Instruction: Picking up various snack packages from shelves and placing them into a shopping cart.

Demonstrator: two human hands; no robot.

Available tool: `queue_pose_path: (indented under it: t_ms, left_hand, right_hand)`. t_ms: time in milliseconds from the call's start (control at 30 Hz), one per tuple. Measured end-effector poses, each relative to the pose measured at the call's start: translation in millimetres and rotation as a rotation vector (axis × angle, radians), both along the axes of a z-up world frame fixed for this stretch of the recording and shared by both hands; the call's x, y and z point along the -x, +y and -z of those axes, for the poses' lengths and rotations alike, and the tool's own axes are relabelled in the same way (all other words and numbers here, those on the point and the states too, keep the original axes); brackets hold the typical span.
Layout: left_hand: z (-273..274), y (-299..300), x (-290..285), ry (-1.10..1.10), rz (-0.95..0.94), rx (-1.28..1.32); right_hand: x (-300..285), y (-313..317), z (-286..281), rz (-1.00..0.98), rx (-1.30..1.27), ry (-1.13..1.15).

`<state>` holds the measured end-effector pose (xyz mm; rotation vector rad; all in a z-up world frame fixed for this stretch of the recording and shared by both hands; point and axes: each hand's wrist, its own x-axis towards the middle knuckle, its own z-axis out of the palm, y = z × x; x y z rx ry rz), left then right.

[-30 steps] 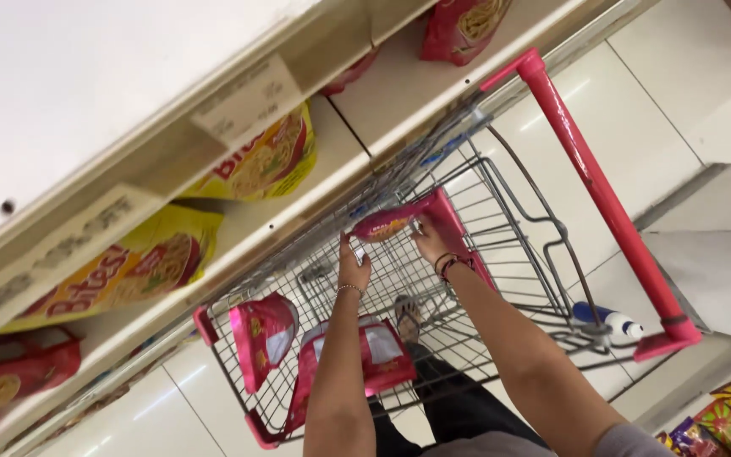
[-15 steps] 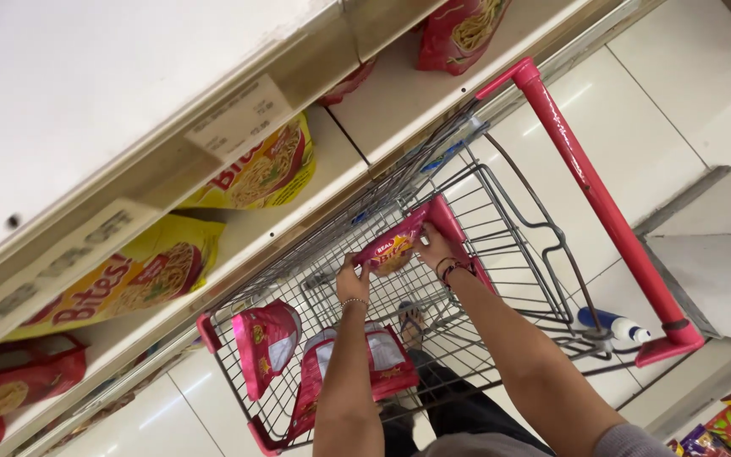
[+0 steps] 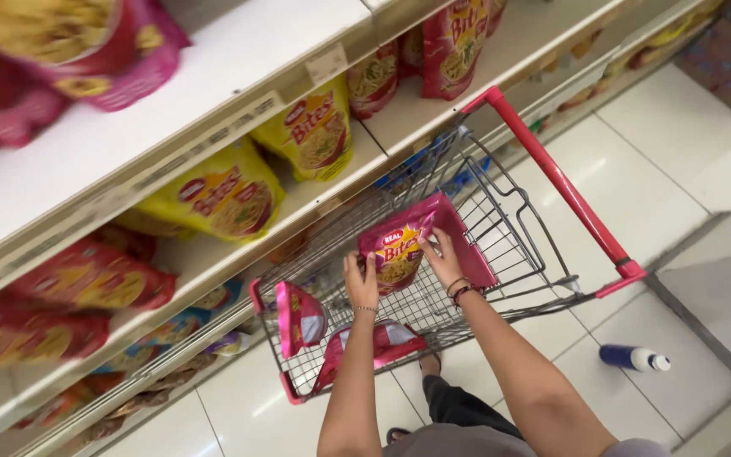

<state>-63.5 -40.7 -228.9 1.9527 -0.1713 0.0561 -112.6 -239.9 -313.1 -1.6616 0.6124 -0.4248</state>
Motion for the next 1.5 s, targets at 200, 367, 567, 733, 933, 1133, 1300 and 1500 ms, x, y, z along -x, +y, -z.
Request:
queue_pose_path:
  t_ms: [200, 367, 567, 733, 933, 1133, 1300, 1500]
  left_hand:
    - [-100.8, 31.7, 19.4, -0.136, 0.001, 0.125]
    - [-172.4, 61.9, 22.6, -0.284, 0.048, 0.255]
    - [-244.6, 105.8, 8.7, -0.361, 0.135, 0.536]
    - [-328.1, 145.7, 26.3, -0.515, 0.146, 0.612]
    - [-383.6, 187.2, 21.4, -0.786, 0.056, 0.267]
    - [-423.1, 222.9, -16.8, -0.785, -0.101, 0.290]
    - [-440.4, 251.4, -62.8, -0.822, -0.150, 0.330]
    - [-425.1, 273.8, -124.8, -0.875, -0.232, 0.111]
  right_hand:
    - [24.0, 16.0, -73.2, -0.396, -0.300, -0.380]
    - [31.2, 46.6, -171.4, -0.402, 0.054, -0.415]
    - [26.4, 84.6, -299.2, -0.441, 0.222, -0.496]
    - [2.5, 123.8, -364.4, -0.489, 0.211, -0.661]
    - [-28.7, 185.9, -444.7, -0.470, 0.124, -0.689]
    - [-85.9, 245.0, -487.0, -0.516, 0.150, -0.921]
    - [-150.3, 274.3, -503.3, -0.541, 0.244, -0.878]
    - [-212.0, 278.7, -498.2, -0.534, 0.439, -0.707]
